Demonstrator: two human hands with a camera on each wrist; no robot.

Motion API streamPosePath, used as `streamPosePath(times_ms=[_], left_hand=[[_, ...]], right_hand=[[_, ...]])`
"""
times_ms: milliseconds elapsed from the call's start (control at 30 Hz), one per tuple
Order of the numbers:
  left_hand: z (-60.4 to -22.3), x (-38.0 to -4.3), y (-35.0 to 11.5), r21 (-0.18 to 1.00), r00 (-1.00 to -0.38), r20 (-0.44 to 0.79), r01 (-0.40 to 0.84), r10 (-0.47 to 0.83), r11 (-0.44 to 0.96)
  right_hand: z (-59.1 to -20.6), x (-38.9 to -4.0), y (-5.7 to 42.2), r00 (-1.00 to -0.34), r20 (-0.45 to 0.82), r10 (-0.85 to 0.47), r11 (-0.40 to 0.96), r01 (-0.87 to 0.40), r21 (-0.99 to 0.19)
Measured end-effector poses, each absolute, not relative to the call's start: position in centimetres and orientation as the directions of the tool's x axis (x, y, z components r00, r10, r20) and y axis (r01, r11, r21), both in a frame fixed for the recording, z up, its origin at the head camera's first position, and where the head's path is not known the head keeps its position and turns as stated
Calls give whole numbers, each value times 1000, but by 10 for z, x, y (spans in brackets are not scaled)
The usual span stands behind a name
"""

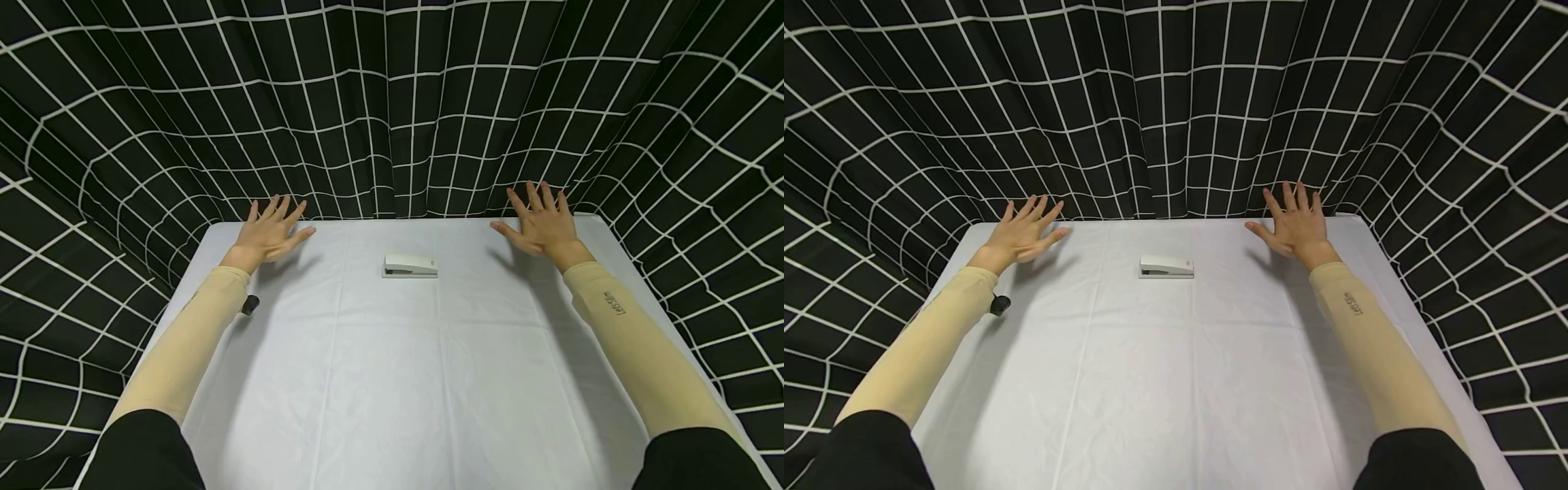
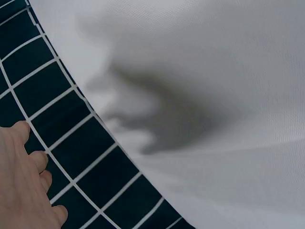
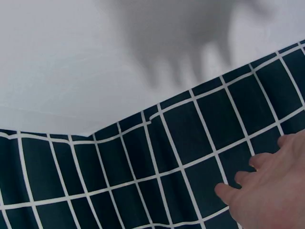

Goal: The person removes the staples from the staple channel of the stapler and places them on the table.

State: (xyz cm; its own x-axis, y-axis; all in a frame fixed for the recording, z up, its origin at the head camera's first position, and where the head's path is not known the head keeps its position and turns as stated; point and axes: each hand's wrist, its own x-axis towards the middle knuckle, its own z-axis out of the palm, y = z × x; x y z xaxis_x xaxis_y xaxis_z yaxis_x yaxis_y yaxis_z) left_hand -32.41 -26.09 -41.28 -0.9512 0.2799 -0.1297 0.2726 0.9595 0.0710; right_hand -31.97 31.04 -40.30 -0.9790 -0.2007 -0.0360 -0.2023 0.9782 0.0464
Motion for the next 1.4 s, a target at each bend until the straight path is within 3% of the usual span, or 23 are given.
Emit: streamPosePath(times_ms=[133,300,500,767,1000,1400], left_hand=[[-414,-322,-252,110,-930,-131,331,344,937],[-421,-319,-236,260,-872,-82,449,483,855],[-426,-318,-210,465,-824,-28,490,566,737],[-439,-322,-169,595,-781,15,509,625,622],[-457,-322,-152,725,-783,9,433,622,535],[-476,-321,-129,709,-763,-12,449,646,543]], right_hand=[[-402,-319,306,-974,-42,-222,975,-223,6],[-397,-316,291,-954,-18,-301,948,-297,-118],[-394,-313,262,-936,29,-350,881,-340,-330],[-400,-312,215,-895,44,-444,766,-405,-499],[-411,-308,176,-835,35,-548,684,-472,-556],[-430,-307,122,-781,-32,-624,686,-528,-501]])
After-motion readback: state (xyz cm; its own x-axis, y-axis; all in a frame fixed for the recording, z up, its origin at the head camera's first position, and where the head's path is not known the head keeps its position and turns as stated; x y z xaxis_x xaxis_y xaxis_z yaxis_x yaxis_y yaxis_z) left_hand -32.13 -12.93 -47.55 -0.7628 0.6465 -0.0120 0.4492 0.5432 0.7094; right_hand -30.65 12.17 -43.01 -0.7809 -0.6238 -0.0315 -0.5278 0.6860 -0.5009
